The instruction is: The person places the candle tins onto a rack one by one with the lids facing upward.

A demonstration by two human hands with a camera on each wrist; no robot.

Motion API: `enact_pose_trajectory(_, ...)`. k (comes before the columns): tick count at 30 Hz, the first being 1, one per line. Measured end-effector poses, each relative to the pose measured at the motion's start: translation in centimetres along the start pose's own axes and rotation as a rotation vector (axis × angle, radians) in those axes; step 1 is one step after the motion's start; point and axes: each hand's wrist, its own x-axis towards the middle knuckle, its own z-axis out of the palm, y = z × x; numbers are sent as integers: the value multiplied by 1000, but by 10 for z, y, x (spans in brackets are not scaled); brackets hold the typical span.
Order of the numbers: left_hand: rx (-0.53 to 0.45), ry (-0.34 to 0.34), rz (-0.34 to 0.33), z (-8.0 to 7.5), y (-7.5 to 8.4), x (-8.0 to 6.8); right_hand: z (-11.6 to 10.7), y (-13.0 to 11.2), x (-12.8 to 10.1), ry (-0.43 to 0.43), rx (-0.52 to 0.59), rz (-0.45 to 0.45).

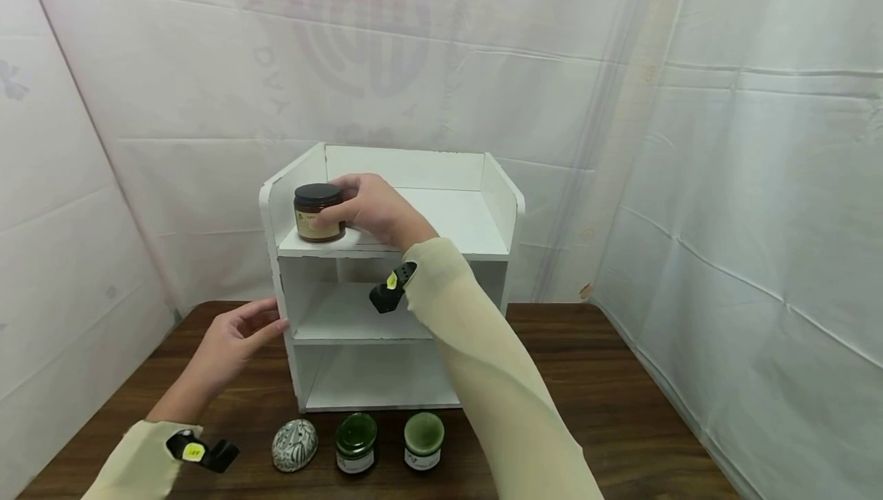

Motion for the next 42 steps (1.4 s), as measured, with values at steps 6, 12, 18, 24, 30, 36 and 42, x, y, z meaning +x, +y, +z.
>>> enact_pose_trajectory(6,16,3,0,-1,-2,0,-1,0,-8,36,-69,-36)
enact_pose_trajectory(12,33,6,-5,-1,-2,0,-2,2,-17,92,-110,-44)
enact_pose_trajectory(18,37,0,7,-1,-2,-1,-4,0,-30,138,-119,-35)
enact_pose_trajectory(24,52,4,-5,-1,-1,-1,-2,-1,-43,174,-143,-34)
enact_pose_trajectory(30,24,0,-6,-2,2,-2,-4,2,-57,199,-144,-60)
enact_pose_trajectory(36,23,1,-4,-1,-2,-1,-7,8,-68,222,-99,-117)
enact_pose_trajectory(42,38,8,-3,0,-6,0,-6,14,-83,234,-43,-157)
